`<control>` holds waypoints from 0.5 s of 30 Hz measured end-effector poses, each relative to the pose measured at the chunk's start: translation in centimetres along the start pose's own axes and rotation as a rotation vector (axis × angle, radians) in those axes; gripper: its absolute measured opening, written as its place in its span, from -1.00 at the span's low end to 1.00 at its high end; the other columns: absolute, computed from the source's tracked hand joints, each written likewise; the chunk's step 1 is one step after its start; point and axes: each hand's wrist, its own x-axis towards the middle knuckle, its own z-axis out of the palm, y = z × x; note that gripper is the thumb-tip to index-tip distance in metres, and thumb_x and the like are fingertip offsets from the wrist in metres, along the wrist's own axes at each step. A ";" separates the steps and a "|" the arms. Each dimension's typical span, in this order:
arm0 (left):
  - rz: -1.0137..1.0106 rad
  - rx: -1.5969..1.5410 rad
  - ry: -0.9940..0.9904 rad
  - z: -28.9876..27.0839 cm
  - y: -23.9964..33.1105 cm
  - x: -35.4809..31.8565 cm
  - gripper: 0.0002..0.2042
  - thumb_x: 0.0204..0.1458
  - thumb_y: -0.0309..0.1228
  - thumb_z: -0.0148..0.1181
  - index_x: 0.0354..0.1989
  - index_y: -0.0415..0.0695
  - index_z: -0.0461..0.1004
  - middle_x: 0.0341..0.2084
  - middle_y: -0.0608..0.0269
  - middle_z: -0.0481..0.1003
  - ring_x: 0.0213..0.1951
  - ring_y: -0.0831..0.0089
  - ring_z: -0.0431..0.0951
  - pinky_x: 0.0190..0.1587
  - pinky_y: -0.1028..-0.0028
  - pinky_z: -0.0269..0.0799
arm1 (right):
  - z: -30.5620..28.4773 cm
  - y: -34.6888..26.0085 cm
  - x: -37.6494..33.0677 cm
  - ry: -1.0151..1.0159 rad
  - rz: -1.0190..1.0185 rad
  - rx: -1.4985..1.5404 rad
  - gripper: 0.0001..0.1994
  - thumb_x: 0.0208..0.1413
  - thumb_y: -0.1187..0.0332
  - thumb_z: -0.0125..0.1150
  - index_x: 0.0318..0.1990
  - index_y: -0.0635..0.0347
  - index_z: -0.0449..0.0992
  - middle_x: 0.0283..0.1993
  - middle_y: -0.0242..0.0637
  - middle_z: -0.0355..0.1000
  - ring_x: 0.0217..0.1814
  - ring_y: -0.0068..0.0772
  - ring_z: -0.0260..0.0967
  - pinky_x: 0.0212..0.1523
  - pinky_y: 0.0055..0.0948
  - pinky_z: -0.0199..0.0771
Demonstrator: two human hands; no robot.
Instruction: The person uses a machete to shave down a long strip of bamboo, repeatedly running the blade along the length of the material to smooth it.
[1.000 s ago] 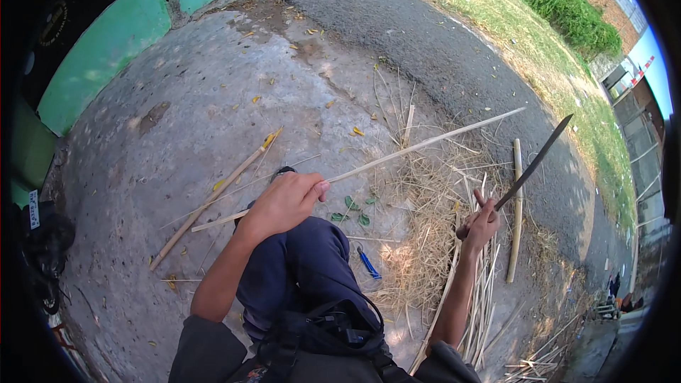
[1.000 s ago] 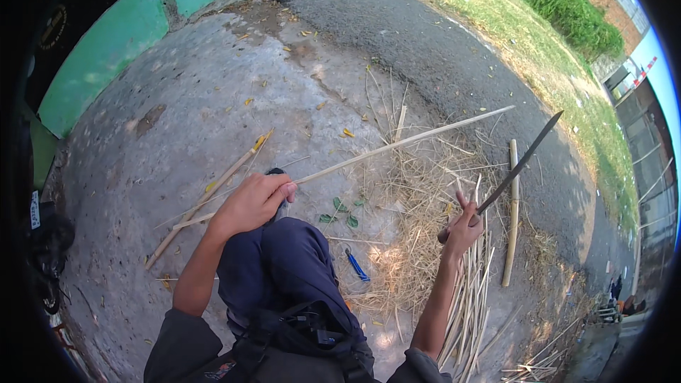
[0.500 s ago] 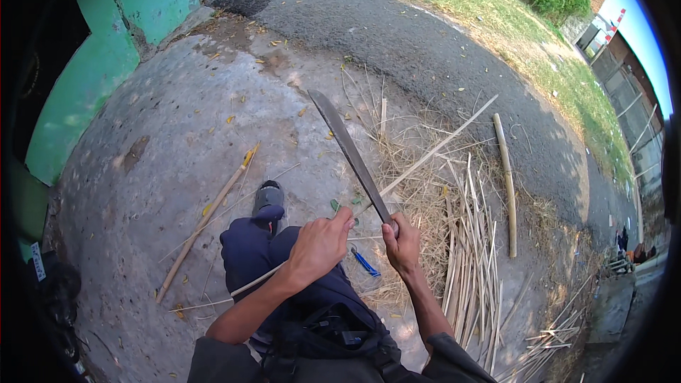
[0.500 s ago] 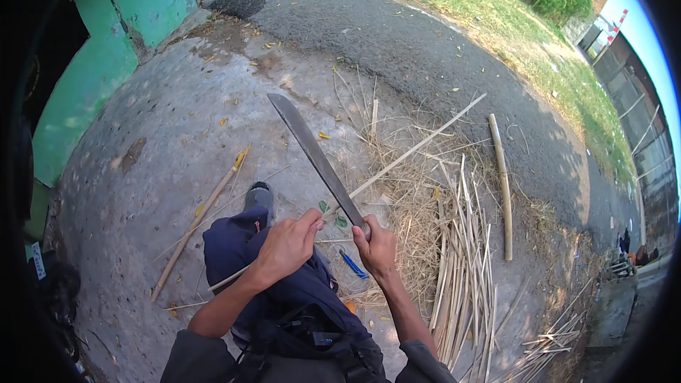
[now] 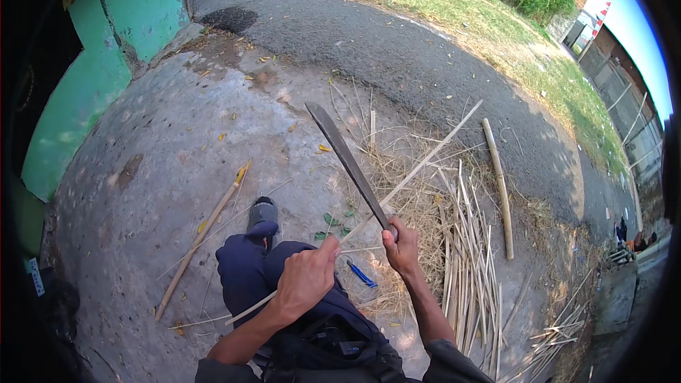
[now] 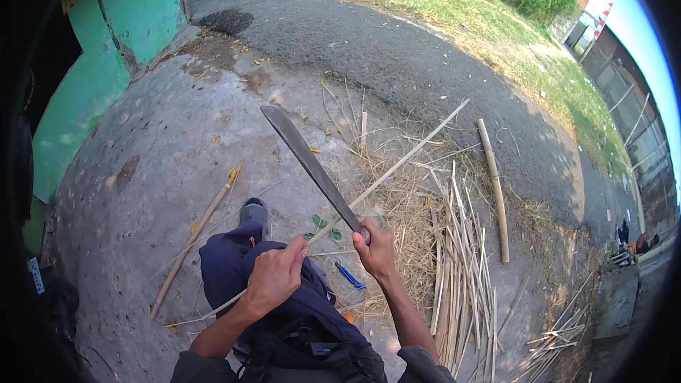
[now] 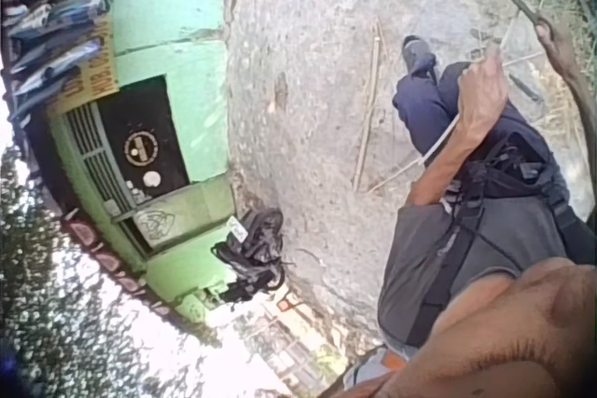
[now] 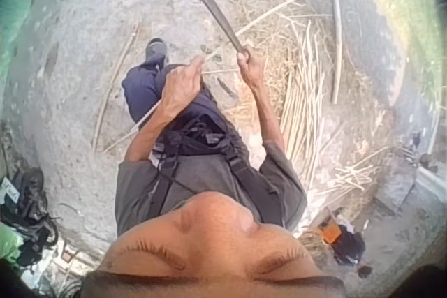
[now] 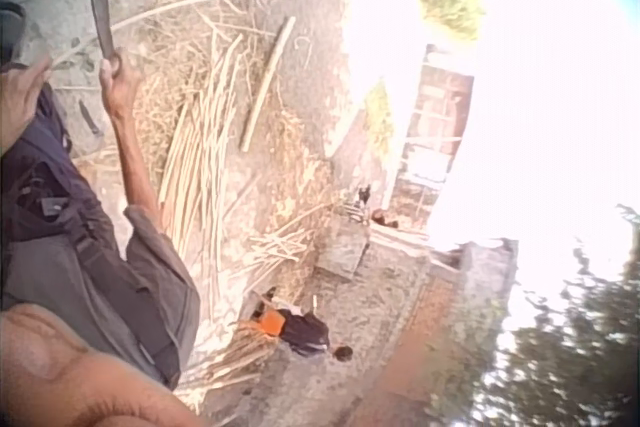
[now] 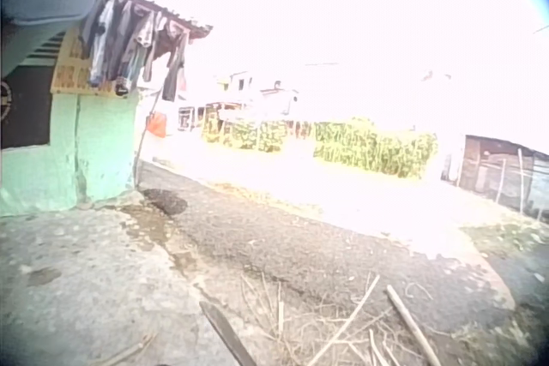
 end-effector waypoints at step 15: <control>-0.051 -0.070 -0.020 -0.9 -0.1 -1.7 -0.90 0.32 -0.38 0.04 -0.21 -0.11 0.42 -0.63 -0.09 0.47 -0.47 -0.16 0.55 -0.43 -0.04 0.36 | 0.0 1.1 1.4 0.067 0.072 -0.014 -0.59 0.30 0.00 0.15 -0.25 0.25 0.47 -0.70 -0.14 0.23 -0.67 -0.18 0.29 -0.54 -0.21 0.25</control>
